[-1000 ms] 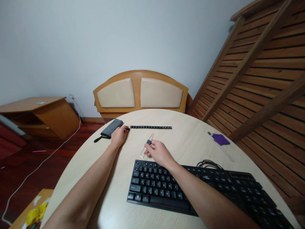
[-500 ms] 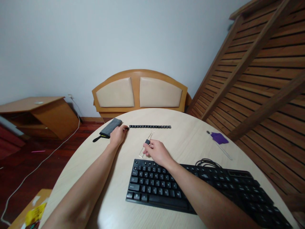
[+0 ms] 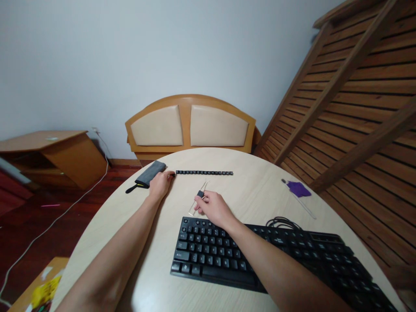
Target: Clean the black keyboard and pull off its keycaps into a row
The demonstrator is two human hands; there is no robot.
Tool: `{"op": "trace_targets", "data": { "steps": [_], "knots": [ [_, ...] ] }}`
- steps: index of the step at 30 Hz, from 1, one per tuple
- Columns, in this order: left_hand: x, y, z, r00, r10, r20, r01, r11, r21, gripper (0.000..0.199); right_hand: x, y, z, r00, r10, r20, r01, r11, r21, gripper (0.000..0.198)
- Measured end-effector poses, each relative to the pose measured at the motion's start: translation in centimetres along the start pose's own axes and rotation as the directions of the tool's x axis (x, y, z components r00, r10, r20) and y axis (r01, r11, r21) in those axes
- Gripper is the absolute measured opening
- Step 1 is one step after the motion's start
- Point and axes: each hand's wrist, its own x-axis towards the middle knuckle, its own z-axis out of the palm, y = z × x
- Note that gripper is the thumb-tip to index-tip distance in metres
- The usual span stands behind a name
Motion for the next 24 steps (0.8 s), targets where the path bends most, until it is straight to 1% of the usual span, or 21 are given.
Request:
{"op": "trace_targets", "data": {
  "steps": [12, 24],
  "knots": [
    [-0.1, 0.27, -0.43, 1.0, 0.011, 0.005, -0.011, 1.0, -0.022, 0.032, -0.11, -0.04, -0.02, 1.0, 0.008, 0.006, -0.008, 1.0, -0.012, 0.023],
    [-0.22, 0.36, -0.54, 1.0, -0.017, 0.023, 0.018, 1.0, -0.024, 0.035, -0.03, 0.01, 0.03, 1.0, 0.011, 0.009, -0.011, 1.0, -0.021, 0.024]
  ]
}}
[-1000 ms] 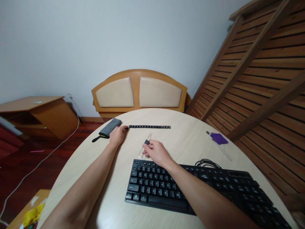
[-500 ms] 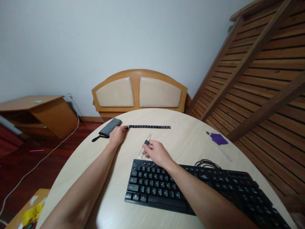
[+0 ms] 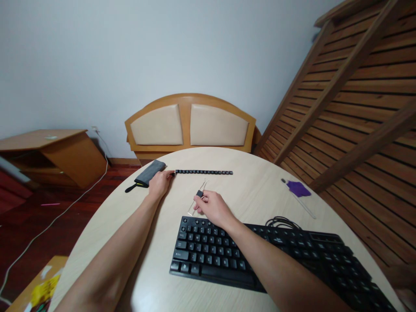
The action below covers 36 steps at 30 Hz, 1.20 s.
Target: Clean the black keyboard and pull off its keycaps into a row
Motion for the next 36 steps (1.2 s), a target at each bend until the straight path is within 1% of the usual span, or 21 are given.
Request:
{"op": "trace_targets", "data": {
  "steps": [14, 23, 31, 36],
  "knots": [
    [0.17, -0.23, 0.21, 1.0, 0.024, -0.01, -0.024, 1.0, -0.013, 0.032, 0.0, 0.01, -0.01, 1.0, -0.013, -0.005, 0.013, 1.0, 0.004, 0.024],
    [0.07, -0.09, 0.02, 1.0, 0.019, -0.002, -0.019, 1.0, -0.015, 0.034, -0.01, 0.06, -0.13, 1.0, -0.017, -0.005, 0.017, 1.0, -0.012, 0.024],
    [0.07, -0.17, 0.05, 1.0, 0.028, -0.004, -0.028, 0.999, -0.016, 0.033, 0.03, 0.14, -0.09, 1.0, -0.005, -0.011, 0.005, 1.0, -0.022, 0.024],
    [0.09, -0.09, 0.11, 1.0, 0.011, -0.005, -0.011, 1.0, -0.013, 0.033, -0.14, -0.31, -0.1, 0.999, 0.024, -0.029, -0.025, 0.999, -0.025, 0.024]
  ]
}}
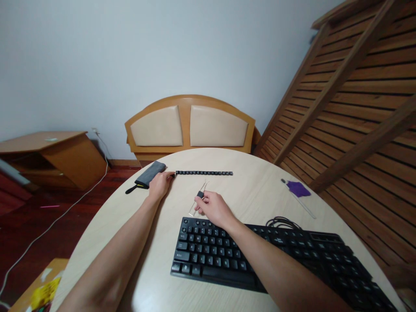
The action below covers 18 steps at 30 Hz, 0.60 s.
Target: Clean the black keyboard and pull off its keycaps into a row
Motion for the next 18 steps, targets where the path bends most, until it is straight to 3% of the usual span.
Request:
{"op": "trace_targets", "data": {
  "steps": [11, 18],
  "knots": [
    [-0.1, -0.3, 0.3, 0.999, 0.006, -0.036, -0.008, 0.999, -0.049, 0.035, 0.1, 0.3, 0.0, 1.0, -0.018, 0.005, 0.018, 1.0, -0.001, 0.024],
    [-2.4, 1.4, -1.9, 0.991, 0.065, -0.119, -0.087, 0.978, -0.188, 0.037, -0.1, -0.6, 0.0, 0.997, -0.059, 0.05, 0.056, 0.996, 0.063, 0.021]
  ]
}}
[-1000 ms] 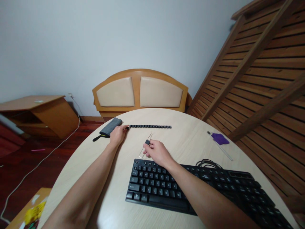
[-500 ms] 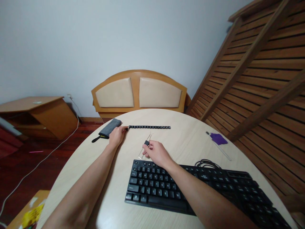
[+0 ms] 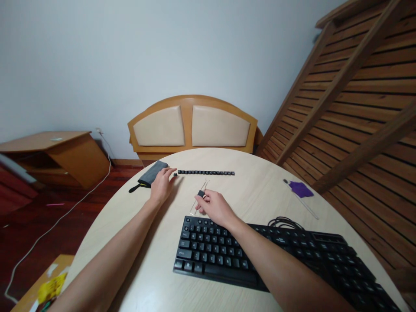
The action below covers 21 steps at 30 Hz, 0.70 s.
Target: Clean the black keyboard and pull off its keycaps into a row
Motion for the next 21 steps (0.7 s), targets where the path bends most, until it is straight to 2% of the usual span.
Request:
{"op": "trace_targets", "data": {
  "steps": [1, 2, 7, 10, 11, 16, 21],
  "knots": [
    [-0.5, 0.5, -0.4, 1.0, -0.008, 0.004, 0.009, 0.991, -0.136, 0.035, -0.1, -0.4, 0.0, 1.0, -0.01, 0.011, 0.01, 1.0, 0.023, 0.02],
    [-1.1, 0.9, -0.7, 1.0, -0.01, 0.022, 0.013, 0.982, -0.186, 0.033, -0.2, -0.7, 0.1, 0.999, -0.027, 0.024, 0.026, 0.999, 0.048, 0.019],
    [-5.2, 2.8, -1.9, 0.993, -0.005, 0.122, 0.048, 0.937, -0.346, 0.022, -0.8, -1.7, 0.3, 0.983, -0.143, 0.12, 0.134, 0.988, 0.08, 0.016],
    [-8.0, 3.8, -2.6, 0.98, -0.005, 0.201, 0.131, 0.775, -0.619, 0.024, -1.0, -1.7, 0.2, 0.971, -0.167, 0.169, 0.167, 0.986, 0.014, 0.015],
    [-8.8, 4.1, -2.9, 0.977, 0.006, 0.213, 0.134, 0.759, -0.638, 0.024, -1.0, -1.7, 0.2, 0.97, -0.17, 0.176, 0.173, 0.985, -0.002, 0.014],
    [-10.6, 4.6, -4.3, 0.945, 0.204, 0.256, -0.037, 0.844, -0.534, 0.029, -1.2, -2.0, 0.0, 0.97, -0.186, 0.159, 0.188, 0.982, 0.007, 0.014],
    [-10.6, 4.7, -4.6, 0.908, 0.315, 0.275, -0.113, 0.819, -0.563, 0.027, -1.4, -2.4, -0.1, 0.964, -0.191, 0.184, 0.192, 0.981, 0.012, 0.01]
  ]
}}
